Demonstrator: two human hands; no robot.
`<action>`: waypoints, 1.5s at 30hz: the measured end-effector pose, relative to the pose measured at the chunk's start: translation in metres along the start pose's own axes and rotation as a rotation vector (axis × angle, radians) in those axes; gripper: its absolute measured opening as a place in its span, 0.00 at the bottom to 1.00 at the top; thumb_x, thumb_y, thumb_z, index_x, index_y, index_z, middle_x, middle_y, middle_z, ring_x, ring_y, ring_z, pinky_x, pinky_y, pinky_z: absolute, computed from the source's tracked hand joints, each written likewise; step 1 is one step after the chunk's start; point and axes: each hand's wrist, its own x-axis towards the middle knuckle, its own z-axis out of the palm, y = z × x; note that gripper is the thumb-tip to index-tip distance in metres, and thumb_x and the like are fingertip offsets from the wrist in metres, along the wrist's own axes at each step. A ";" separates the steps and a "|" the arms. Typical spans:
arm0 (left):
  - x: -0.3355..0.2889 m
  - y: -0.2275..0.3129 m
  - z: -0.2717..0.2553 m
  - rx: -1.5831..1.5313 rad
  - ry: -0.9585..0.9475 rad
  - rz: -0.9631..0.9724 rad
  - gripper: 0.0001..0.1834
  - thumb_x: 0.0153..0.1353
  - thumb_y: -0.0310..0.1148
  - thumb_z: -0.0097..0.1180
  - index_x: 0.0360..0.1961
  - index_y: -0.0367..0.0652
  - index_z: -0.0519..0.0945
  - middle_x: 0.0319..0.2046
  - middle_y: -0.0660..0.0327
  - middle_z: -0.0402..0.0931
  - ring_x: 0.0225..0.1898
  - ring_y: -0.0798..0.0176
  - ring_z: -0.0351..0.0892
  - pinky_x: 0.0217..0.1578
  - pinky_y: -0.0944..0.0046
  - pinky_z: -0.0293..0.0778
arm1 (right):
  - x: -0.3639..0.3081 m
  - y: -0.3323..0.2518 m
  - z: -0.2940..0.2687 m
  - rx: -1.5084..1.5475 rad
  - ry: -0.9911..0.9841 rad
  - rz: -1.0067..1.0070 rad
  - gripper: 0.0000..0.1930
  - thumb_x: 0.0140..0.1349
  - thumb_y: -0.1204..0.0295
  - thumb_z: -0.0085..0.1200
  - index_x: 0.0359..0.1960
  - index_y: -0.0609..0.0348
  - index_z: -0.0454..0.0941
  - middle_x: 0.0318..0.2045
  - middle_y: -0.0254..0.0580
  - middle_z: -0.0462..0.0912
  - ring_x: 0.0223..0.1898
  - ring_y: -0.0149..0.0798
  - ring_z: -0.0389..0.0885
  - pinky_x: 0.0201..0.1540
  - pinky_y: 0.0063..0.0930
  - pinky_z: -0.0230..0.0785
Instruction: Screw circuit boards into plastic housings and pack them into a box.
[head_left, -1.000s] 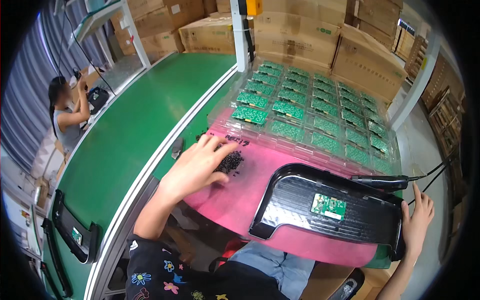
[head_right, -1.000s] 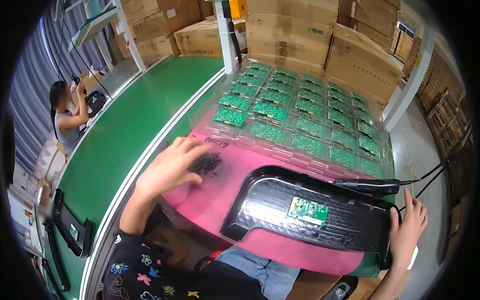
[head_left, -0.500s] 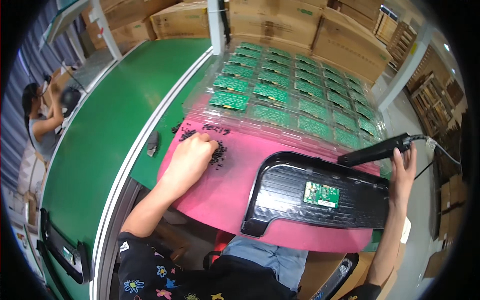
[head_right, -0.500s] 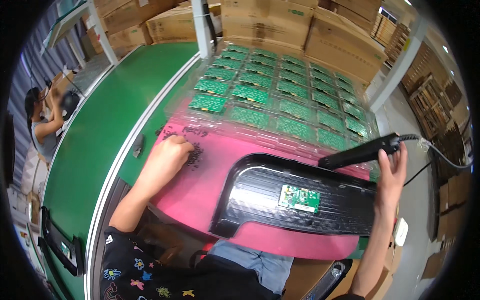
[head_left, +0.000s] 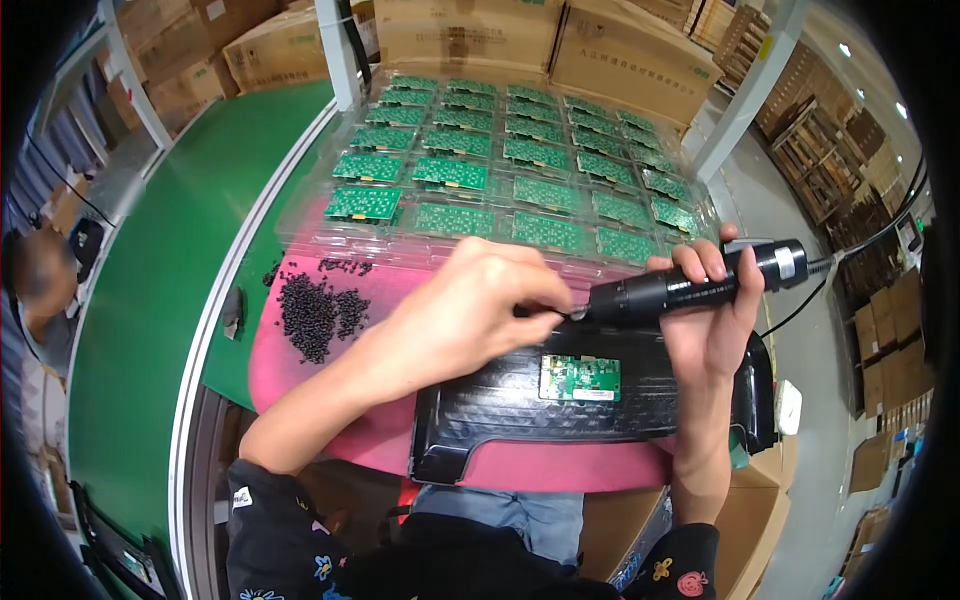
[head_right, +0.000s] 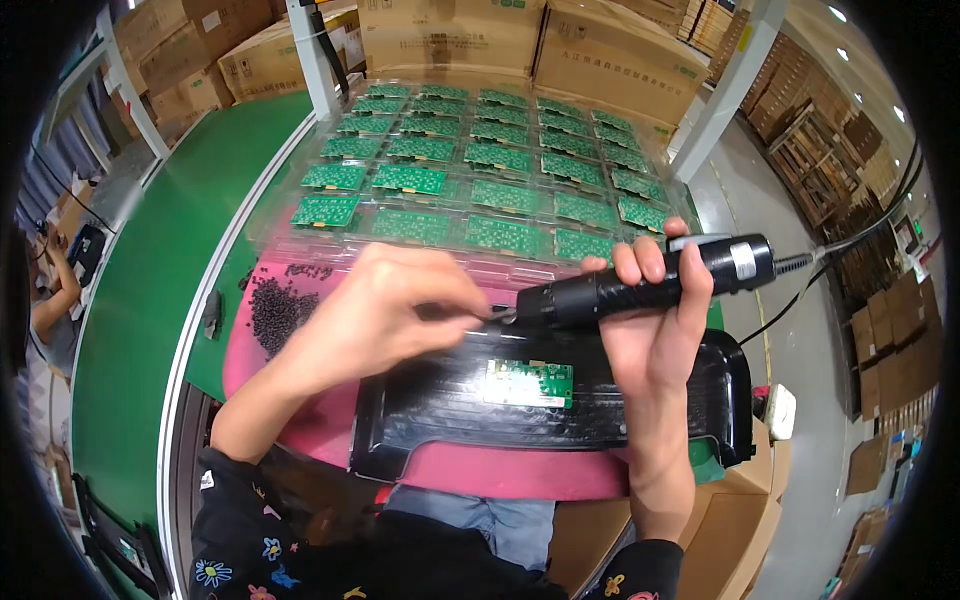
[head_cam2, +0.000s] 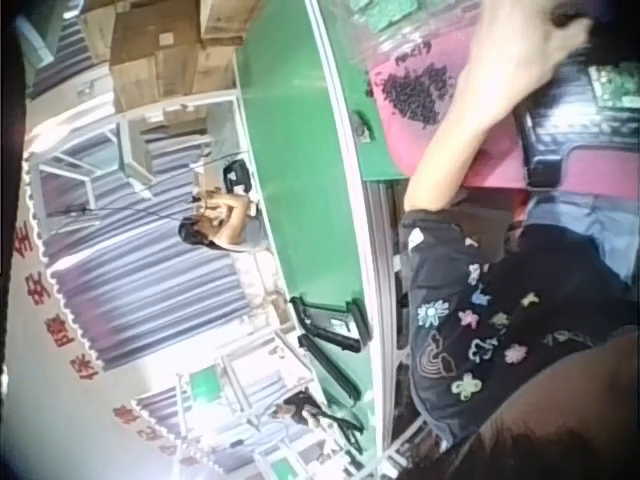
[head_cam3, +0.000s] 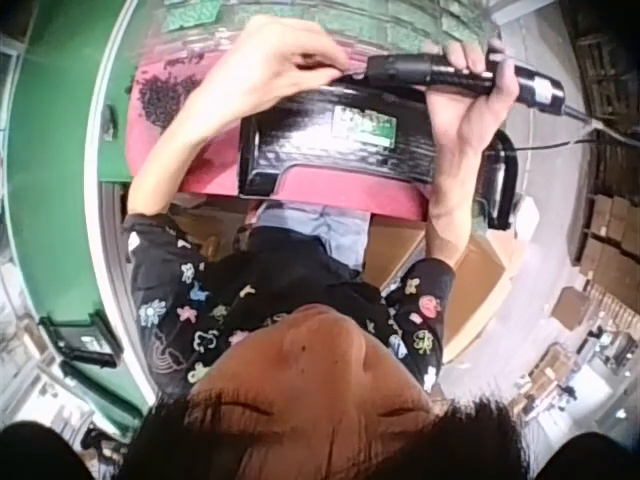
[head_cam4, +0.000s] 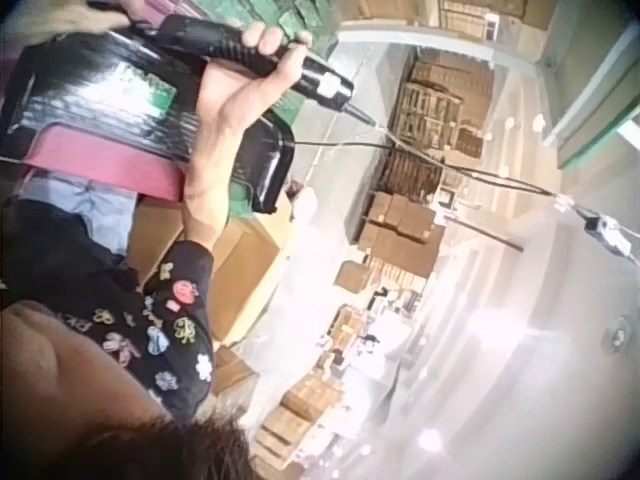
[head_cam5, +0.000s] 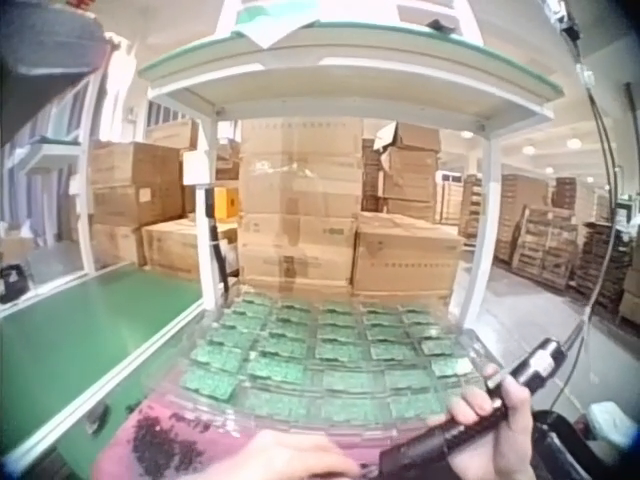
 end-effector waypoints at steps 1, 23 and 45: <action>0.005 -0.001 0.008 -0.062 -0.023 -0.005 0.09 0.48 0.20 0.64 0.33 0.34 0.83 0.30 0.55 0.82 0.34 0.57 0.83 0.37 0.63 0.78 | -0.005 0.000 0.002 0.001 -0.046 0.013 0.11 0.69 0.61 0.48 0.48 0.49 0.68 0.26 0.25 0.67 0.33 0.26 0.67 0.55 0.38 0.59; -0.013 -0.037 0.043 -0.239 -0.180 -0.206 0.07 0.54 0.24 0.64 0.35 0.37 0.82 0.31 0.60 0.81 0.33 0.64 0.81 0.34 0.67 0.76 | -0.036 -0.005 0.007 -0.193 -0.245 -0.126 0.17 0.59 0.64 0.62 0.40 0.45 0.63 0.22 0.23 0.68 0.27 0.25 0.67 0.50 0.36 0.59; -0.016 -0.036 0.052 -0.063 -0.144 -0.091 0.08 0.54 0.25 0.64 0.34 0.36 0.80 0.30 0.55 0.79 0.33 0.53 0.80 0.34 0.60 0.75 | -0.039 -0.002 0.012 -0.329 -0.256 -0.122 0.18 0.55 0.61 0.65 0.39 0.43 0.65 0.21 0.23 0.71 0.27 0.26 0.68 0.47 0.34 0.57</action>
